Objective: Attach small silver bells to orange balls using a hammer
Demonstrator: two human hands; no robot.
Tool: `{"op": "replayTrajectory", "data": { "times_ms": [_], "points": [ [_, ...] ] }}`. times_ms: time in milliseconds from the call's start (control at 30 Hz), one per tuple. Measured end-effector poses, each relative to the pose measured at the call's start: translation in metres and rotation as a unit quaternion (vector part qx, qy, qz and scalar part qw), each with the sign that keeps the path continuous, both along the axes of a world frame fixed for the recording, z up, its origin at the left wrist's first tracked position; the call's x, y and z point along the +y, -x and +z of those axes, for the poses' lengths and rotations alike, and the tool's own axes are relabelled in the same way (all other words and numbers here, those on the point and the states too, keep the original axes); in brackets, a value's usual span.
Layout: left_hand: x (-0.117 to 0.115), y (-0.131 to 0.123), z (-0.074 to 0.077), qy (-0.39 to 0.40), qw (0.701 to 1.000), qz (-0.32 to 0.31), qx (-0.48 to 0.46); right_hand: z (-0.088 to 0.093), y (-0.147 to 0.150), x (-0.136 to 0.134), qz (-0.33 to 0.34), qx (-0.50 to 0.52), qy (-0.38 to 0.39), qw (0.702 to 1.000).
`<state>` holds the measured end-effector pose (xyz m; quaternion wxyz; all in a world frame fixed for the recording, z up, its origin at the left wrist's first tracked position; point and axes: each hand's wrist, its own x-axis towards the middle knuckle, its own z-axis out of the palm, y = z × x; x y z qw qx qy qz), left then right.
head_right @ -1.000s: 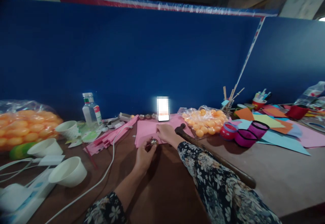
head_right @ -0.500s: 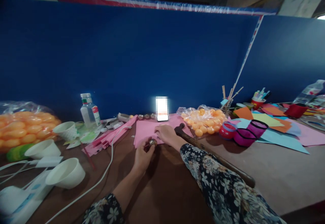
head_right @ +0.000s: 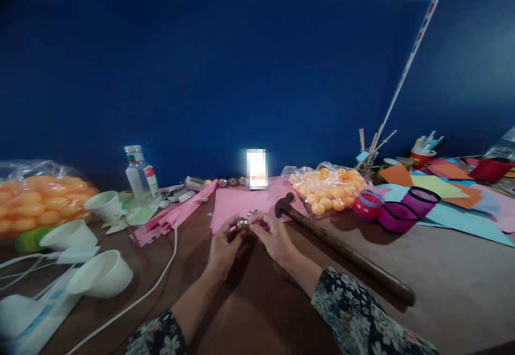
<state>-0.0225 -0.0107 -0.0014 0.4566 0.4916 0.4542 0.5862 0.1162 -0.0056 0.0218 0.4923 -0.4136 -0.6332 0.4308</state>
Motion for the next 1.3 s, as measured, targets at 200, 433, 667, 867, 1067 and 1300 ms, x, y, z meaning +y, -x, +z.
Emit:
{"op": "replayTrajectory", "data": {
  "times_ms": [200, 433, 667, 867, 1067, 1300],
  "points": [
    [-0.004, 0.001, 0.004, 0.000, 0.999, -0.033, 0.022, -0.005, -0.004, -0.003, 0.004, 0.039, 0.016, 0.999],
    [-0.007, 0.001, 0.007, 0.021, 0.999, -0.033, 0.026, -0.011, 0.004, -0.008, 0.025, 0.067, 0.038, 0.997],
    [-0.005, 0.002, 0.004, 0.041, 0.999, -0.029, 0.007, -0.008, 0.004, -0.011, 0.006, 0.065, 0.033, 0.997],
    [-0.005, 0.003, 0.003, 0.042, 0.998, -0.032, 0.016, -0.009, 0.004, -0.010, 0.009, 0.111, 0.080, 0.991],
    [-0.006, 0.002, 0.003, 0.039, 0.998, -0.045, 0.019, -0.006, 0.004, -0.008, 0.011, 0.131, 0.103, 0.986],
    [-0.008, 0.000, 0.009, 0.026, 0.998, -0.050, 0.005, -0.007, 0.004, -0.008, 0.004, 0.124, 0.102, 0.987]
  ]
}}
